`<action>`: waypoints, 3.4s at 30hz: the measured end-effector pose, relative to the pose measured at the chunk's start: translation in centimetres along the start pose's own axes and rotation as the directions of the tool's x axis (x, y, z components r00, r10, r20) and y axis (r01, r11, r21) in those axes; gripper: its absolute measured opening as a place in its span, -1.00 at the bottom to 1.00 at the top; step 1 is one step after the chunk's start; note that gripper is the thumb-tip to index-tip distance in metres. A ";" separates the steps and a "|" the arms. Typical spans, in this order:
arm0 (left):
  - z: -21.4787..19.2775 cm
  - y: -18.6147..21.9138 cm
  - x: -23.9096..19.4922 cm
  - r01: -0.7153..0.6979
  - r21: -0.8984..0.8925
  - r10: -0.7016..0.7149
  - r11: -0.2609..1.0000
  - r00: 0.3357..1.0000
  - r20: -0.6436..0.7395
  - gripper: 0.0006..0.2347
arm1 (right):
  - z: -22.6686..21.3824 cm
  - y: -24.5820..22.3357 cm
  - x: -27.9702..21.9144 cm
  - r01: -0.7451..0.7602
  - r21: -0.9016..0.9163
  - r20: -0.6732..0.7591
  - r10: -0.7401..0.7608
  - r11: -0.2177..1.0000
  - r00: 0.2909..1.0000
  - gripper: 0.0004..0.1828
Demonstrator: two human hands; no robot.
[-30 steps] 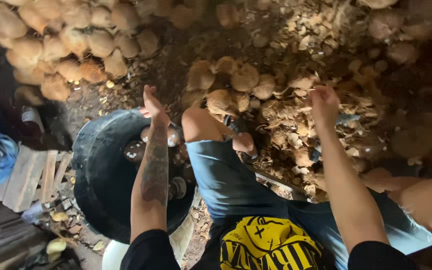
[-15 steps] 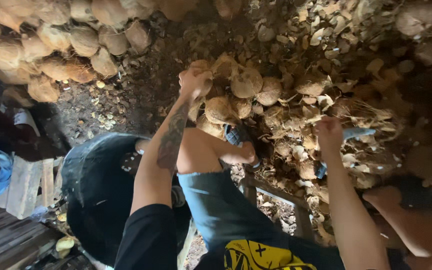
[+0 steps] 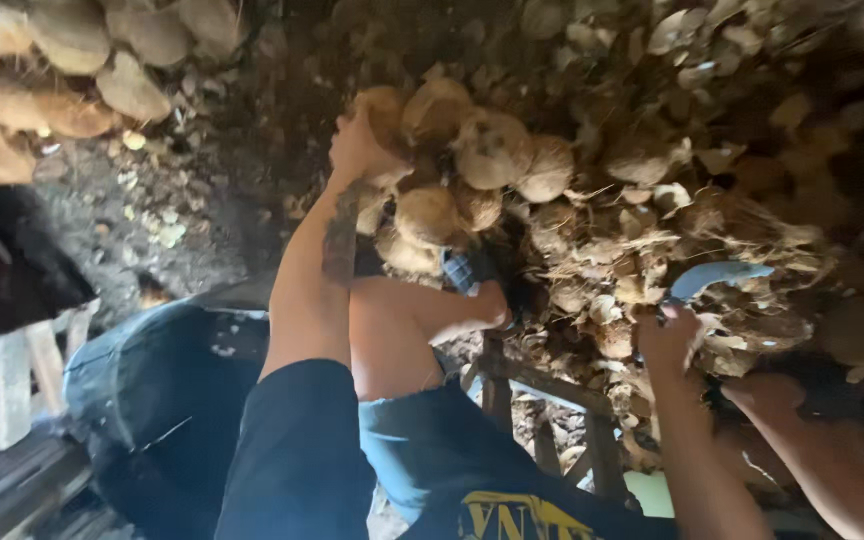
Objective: The person sits on the ground and uses a large knife to peel the husk off several coconuts. They rotate the coconuts to remove the husk completely and place the peeled coconuts into a black bucket. At one point, they open a coconut to drain the water into a white bucket.
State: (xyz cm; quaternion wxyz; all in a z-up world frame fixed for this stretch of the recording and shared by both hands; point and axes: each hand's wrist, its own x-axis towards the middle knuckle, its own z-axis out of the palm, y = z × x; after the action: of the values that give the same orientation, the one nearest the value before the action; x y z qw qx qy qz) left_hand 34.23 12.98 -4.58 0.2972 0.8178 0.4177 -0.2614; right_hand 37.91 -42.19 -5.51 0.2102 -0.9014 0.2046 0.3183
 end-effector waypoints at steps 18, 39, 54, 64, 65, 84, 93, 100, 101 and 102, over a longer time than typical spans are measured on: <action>-6.5 2.5 -7.1 -0.102 -0.335 0.029 0.937 0.976 -0.217 -0.03 | 3.4 7.2 2.8 0.224 0.033 0.040 -0.226 0.974 0.973 -0.23; 20.0 13.7 -24.6 0.310 -0.950 0.257 -0.048 0.923 0.288 -0.26 | -11.2 2.0 -16.6 0.673 0.737 -0.495 -0.723 -0.055 0.482 -0.77; 20.7 14.5 -26.4 0.298 -0.939 0.090 -0.169 0.954 0.287 -0.22 | -7.1 1.4 -22.9 0.297 0.605 0.175 -0.488 0.738 0.855 -0.51; 20.8 14.8 -27.2 0.171 -0.983 -0.044 -0.073 0.984 0.175 -0.14 | -0.1 5.1 -15.7 0.350 0.229 0.390 -0.415 0.908 0.822 -0.49; 21.6 14.0 -26.7 0.214 -0.971 -0.086 -0.110 0.971 0.224 -0.15 | 0.1 5.4 -15.6 0.318 0.398 0.357 -0.465 0.860 0.810 -0.74; 21.3 11.9 -21.1 0.246 -0.887 -0.010 -0.390 0.962 0.271 -0.41 | 0.1 2.7 -13.2 0.261 0.673 0.001 -0.354 0.692 0.935 -0.95; 20.7 16.3 -20.0 0.313 -0.926 -0.168 0.210 0.945 0.281 -0.52 | 2.8 0.0 -2.9 0.016 0.301 0.073 -0.039 0.954 0.997 -0.20; 20.5 18.5 -22.6 0.382 -0.721 -0.311 0.579 0.920 0.238 -0.60 | 9.3 -0.2 -0.1 0.069 -0.038 -0.125 -0.073 0.997 0.990 -0.44; 20.4 19.0 -23.1 0.394 -0.653 -0.337 0.647 0.916 0.219 -0.61 | 7.1 0.2 -0.5 0.149 0.223 -0.058 -0.139 0.963 0.989 -0.44; 20.3 19.4 -23.6 0.406 -0.578 -0.361 0.708 0.911 0.198 -0.63 | 5.0 0.5 -1.0 0.197 0.472 -0.009 -0.218 0.859 0.976 -0.44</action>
State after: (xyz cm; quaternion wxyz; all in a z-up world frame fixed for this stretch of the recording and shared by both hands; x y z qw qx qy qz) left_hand 34.71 -23.01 2.65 0.4973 0.5641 0.6287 -0.1980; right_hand 34.46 -39.81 -8.53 0.4600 -0.8329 0.1727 0.2547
